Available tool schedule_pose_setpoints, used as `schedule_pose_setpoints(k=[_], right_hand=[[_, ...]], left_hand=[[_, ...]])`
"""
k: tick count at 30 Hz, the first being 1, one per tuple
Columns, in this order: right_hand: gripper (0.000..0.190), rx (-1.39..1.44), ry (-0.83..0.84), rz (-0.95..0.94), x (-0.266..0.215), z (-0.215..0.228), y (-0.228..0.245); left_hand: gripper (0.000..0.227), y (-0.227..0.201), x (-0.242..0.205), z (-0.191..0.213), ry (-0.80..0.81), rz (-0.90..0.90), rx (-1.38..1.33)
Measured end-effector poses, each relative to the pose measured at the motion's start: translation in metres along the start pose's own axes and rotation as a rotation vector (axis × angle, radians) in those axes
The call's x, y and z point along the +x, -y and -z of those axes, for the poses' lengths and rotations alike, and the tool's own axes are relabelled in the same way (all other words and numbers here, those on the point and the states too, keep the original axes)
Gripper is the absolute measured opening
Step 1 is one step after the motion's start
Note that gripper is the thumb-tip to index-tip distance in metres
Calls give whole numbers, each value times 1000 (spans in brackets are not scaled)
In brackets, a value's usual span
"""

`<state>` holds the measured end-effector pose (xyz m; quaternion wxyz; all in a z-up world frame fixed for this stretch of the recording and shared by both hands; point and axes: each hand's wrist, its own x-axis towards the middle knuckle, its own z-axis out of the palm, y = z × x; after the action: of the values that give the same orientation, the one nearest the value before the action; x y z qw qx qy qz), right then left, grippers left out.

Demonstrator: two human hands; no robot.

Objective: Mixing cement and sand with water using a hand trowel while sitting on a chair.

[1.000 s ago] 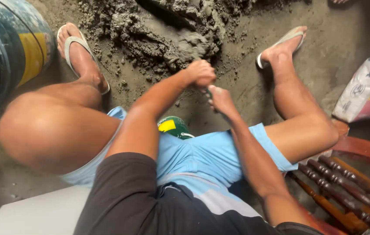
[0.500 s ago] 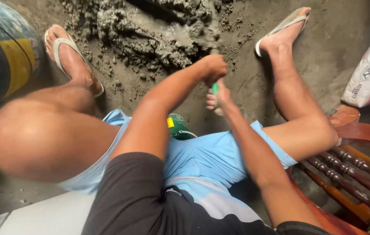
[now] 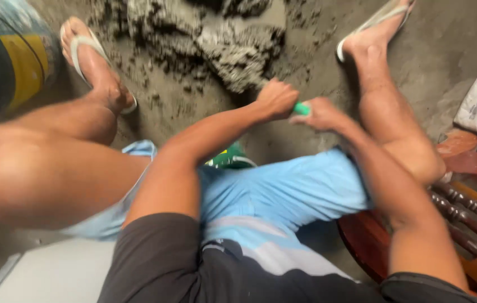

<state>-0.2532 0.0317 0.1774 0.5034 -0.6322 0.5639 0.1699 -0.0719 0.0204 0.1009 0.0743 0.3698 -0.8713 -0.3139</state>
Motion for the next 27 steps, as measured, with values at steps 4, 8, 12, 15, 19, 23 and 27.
schedule_pose_setpoints(k=[4,8,12,15,19,23,27], right_hand=[[47,-546,66,-337,-7,23,5],[40,-551,108,-361,3,-16,-27],[37,-493,27,-335,59,-68,-46],[27,-237,-139,-354,98,-74,-10],[26,-138,-218,-393,109,-57,25],[22,555,-163,-390,88,-66,32],[33,1256,248,-494,36,-19,78]], left_hand=[[12,-29,55,-91,-18,152,-21],[23,-42,21,-106,102,256,-206],[19,13,-7,-93,238,234,-135],[16,77,-10,-16,239,40,91],[24,118,39,-48,230,-87,246],[29,85,37,18,336,-207,298],[17,56,54,7,262,-397,396]])
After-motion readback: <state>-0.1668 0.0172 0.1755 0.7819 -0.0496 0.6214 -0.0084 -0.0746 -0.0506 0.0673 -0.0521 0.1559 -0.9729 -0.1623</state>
